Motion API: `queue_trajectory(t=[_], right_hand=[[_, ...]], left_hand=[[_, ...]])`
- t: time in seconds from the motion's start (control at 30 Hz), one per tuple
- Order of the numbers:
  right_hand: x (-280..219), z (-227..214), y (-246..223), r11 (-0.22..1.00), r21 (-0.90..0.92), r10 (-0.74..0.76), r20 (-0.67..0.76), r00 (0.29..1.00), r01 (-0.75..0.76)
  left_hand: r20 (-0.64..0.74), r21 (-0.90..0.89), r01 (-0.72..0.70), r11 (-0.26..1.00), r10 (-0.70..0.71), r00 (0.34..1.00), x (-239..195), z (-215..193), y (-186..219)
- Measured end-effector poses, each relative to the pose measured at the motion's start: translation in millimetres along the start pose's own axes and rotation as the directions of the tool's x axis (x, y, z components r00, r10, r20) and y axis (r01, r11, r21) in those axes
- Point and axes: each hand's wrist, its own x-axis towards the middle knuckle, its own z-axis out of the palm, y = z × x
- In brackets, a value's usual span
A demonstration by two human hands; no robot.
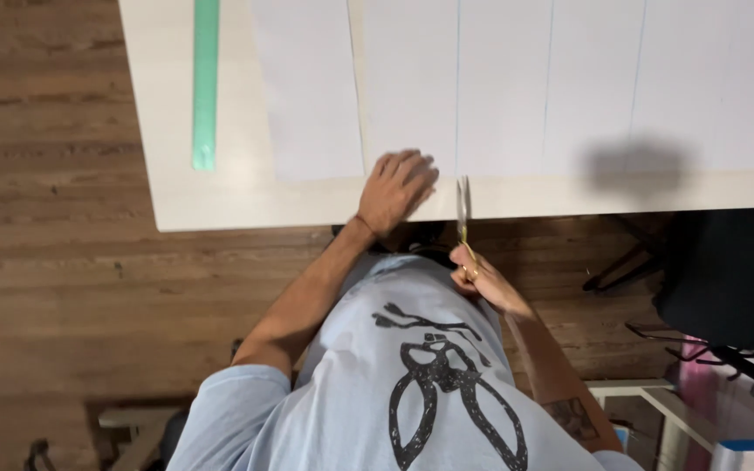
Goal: Cutting long strips of paper along marked lines using scissors on a workbench
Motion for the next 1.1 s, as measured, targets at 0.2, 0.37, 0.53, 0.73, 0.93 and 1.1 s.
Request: queue_trajectory(t=[0.2,0.37,0.53,0.73,0.93,1.1], right_hand=[[19,-19,-6,0.998,-0.061,-0.019,0.012,1.0,0.02],[15,-25,-20,0.996,0.081,0.032,0.054,0.998,-0.037],[15,-37,-19,0.996,0.084,0.033,0.052,0.998,-0.038],[29,-33,-32,0.994,0.081,0.063,0.065,0.996,-0.068],[55,-29,-24,0.999,0.022,0.036,0.052,0.998,-0.037],[61,-20,-43,0.998,-0.06,-0.033,0.0,0.999,0.033]], left_hand=[[-0.118,-0.009,0.02,1.0,-0.021,0.993,25,27,14],[-0.103,0.08,0.055,0.995,-0.047,0.994,32,33,13],[-0.069,0.097,0.191,0.977,-0.185,0.98,52,23,4],[-0.091,0.132,0.065,0.989,-0.053,0.994,58,35,-17],[-0.101,0.098,0.066,0.993,-0.056,0.993,64,25,-17],[-0.149,0.017,-0.03,0.999,0.033,0.988,69,15,-8]])
